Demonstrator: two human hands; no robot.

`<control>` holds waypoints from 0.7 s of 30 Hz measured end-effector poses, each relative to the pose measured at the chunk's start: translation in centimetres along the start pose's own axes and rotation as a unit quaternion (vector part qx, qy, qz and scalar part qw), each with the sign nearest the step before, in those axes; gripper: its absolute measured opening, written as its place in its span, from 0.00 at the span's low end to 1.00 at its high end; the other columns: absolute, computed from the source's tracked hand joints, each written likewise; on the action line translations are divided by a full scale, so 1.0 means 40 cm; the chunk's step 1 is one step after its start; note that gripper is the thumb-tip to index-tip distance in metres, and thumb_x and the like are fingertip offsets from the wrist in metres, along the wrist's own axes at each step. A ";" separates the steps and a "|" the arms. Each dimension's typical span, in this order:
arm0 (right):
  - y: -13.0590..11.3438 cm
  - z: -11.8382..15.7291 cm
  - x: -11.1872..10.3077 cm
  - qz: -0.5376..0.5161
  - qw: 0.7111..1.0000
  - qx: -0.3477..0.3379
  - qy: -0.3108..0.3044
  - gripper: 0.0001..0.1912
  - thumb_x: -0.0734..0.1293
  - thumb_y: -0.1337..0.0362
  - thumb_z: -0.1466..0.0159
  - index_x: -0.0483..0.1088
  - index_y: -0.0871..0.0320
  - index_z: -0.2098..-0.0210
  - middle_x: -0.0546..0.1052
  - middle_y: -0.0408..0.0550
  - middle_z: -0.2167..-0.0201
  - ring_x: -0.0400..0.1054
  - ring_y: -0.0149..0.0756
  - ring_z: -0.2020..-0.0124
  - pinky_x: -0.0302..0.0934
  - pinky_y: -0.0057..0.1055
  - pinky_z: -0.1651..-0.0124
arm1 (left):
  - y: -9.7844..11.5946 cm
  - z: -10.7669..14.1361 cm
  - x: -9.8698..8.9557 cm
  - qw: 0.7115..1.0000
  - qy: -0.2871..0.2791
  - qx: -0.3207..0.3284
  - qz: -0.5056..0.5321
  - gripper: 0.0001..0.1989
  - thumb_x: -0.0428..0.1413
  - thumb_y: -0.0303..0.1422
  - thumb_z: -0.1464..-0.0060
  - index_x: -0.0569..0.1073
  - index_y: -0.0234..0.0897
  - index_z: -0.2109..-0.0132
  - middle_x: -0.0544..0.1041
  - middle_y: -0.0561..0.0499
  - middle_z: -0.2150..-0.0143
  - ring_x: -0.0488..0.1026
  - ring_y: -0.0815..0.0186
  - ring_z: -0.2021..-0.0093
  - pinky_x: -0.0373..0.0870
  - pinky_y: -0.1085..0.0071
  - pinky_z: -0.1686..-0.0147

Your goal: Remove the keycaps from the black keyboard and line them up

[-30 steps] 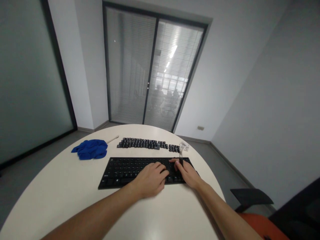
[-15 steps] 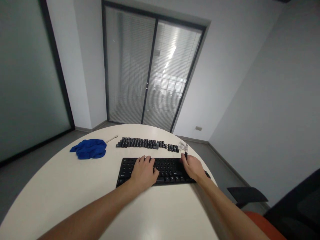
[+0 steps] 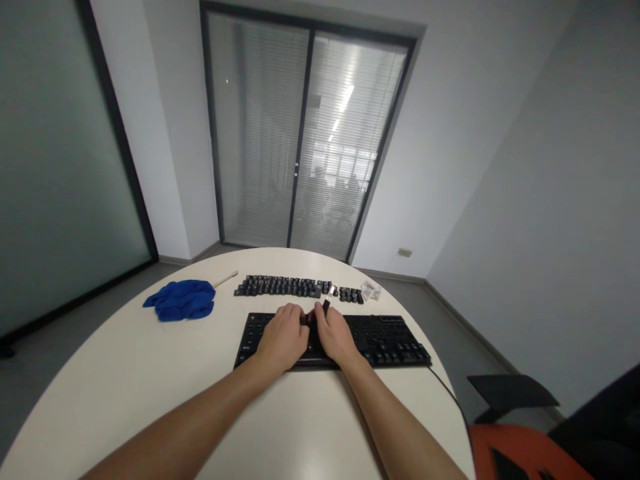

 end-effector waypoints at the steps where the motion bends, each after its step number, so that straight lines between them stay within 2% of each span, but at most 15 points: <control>1: 0.004 0.000 -0.001 -0.015 1.000 0.001 -0.004 0.34 0.45 0.46 0.29 0.75 0.58 0.68 0.79 0.54 0.69 0.73 0.41 0.63 0.60 0.31 0.55 | -0.002 -0.003 -0.003 1.000 0.004 0.001 0.005 0.07 0.47 0.25 0.45 0.67 0.37 0.59 0.73 0.43 0.56 0.69 0.56 0.51 0.67 0.60 0.50; 5: 0.021 -0.009 -0.014 -0.041 0.999 0.018 -0.009 0.35 0.45 0.46 0.29 0.75 0.58 0.69 0.79 0.54 0.69 0.74 0.41 0.61 0.59 0.32 0.52 | -0.027 -0.020 -0.007 1.000 -0.007 0.011 0.022 0.10 0.47 0.24 0.45 0.67 0.36 0.55 0.72 0.43 0.54 0.68 0.57 0.49 0.65 0.62 0.46; 8: 0.027 -0.019 -0.018 -0.044 0.999 0.021 -0.007 0.35 0.45 0.47 0.28 0.75 0.58 0.71 0.79 0.54 0.68 0.74 0.40 0.61 0.59 0.32 0.51 | -0.092 -0.030 -0.015 0.997 -0.034 -0.054 0.038 0.17 0.47 0.27 0.43 0.65 0.31 0.47 0.70 0.39 0.45 0.66 0.55 0.42 0.60 0.59 0.40; 10: 0.030 -0.023 -0.017 -0.046 0.999 0.024 -0.006 0.35 0.46 0.48 0.28 0.75 0.58 0.72 0.79 0.53 0.69 0.74 0.40 0.61 0.59 0.31 0.51 | -0.128 -0.027 -0.022 0.995 -0.064 -0.072 0.036 0.18 0.47 0.29 0.43 0.67 0.29 0.46 0.73 0.36 0.46 0.69 0.52 0.44 0.63 0.56 0.43; 12: 0.033 -0.025 -0.018 -0.047 0.999 0.027 -0.003 0.34 0.46 0.49 0.28 0.75 0.58 0.72 0.79 0.53 0.69 0.74 0.40 0.62 0.59 0.31 0.52 | -0.149 -0.016 -0.031 0.993 -0.096 -0.056 0.039 0.20 0.50 0.28 0.46 0.68 0.31 0.45 0.74 0.38 0.46 0.70 0.54 0.44 0.65 0.60 0.43; 14: 0.034 -0.025 -0.019 -0.046 0.999 0.027 0.000 0.34 0.47 0.48 0.28 0.75 0.58 0.72 0.79 0.53 0.69 0.73 0.40 0.62 0.59 0.30 0.53 | -0.153 0.001 -0.042 0.991 -0.119 -0.003 0.061 0.22 0.50 0.28 0.46 0.68 0.35 0.44 0.74 0.42 0.43 0.70 0.56 0.43 0.63 0.61 0.41; 17: 0.037 -0.021 -0.019 -0.043 0.999 0.030 -0.004 0.34 0.47 0.46 0.29 0.76 0.58 0.71 0.79 0.52 0.71 0.73 0.41 0.64 0.60 0.31 0.56 | -0.169 0.032 -0.075 0.990 -0.094 0.070 0.083 0.16 0.49 0.31 0.42 0.72 0.40 0.48 0.74 0.46 0.42 0.68 0.55 0.41 0.56 0.54 0.36; 19: 0.039 -0.019 -0.020 -0.049 0.998 0.028 0.000 0.33 0.48 0.46 0.30 0.75 0.58 0.71 0.79 0.52 0.71 0.73 0.41 0.64 0.60 0.31 0.56 | -0.196 0.052 -0.088 0.988 -0.088 0.082 0.095 0.14 0.49 0.34 0.40 0.72 0.41 0.48 0.71 0.47 0.39 0.65 0.55 0.38 0.53 0.52 0.35; 21: 0.042 -0.019 -0.023 -0.056 0.998 0.027 0.007 0.33 0.49 0.45 0.30 0.75 0.58 0.72 0.79 0.52 0.70 0.74 0.41 0.63 0.60 0.30 0.55 | -0.220 0.072 -0.086 0.984 -0.115 0.091 0.099 0.17 0.52 0.37 0.40 0.71 0.42 0.45 0.64 0.46 0.34 0.57 0.55 0.33 0.51 0.52 0.34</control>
Point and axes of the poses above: each hand's wrist, its own z-axis away from the middle knuckle, its own x-axis out of the palm, y = z × x, the point moved 8 cm from there along -z, towards the middle knuckle
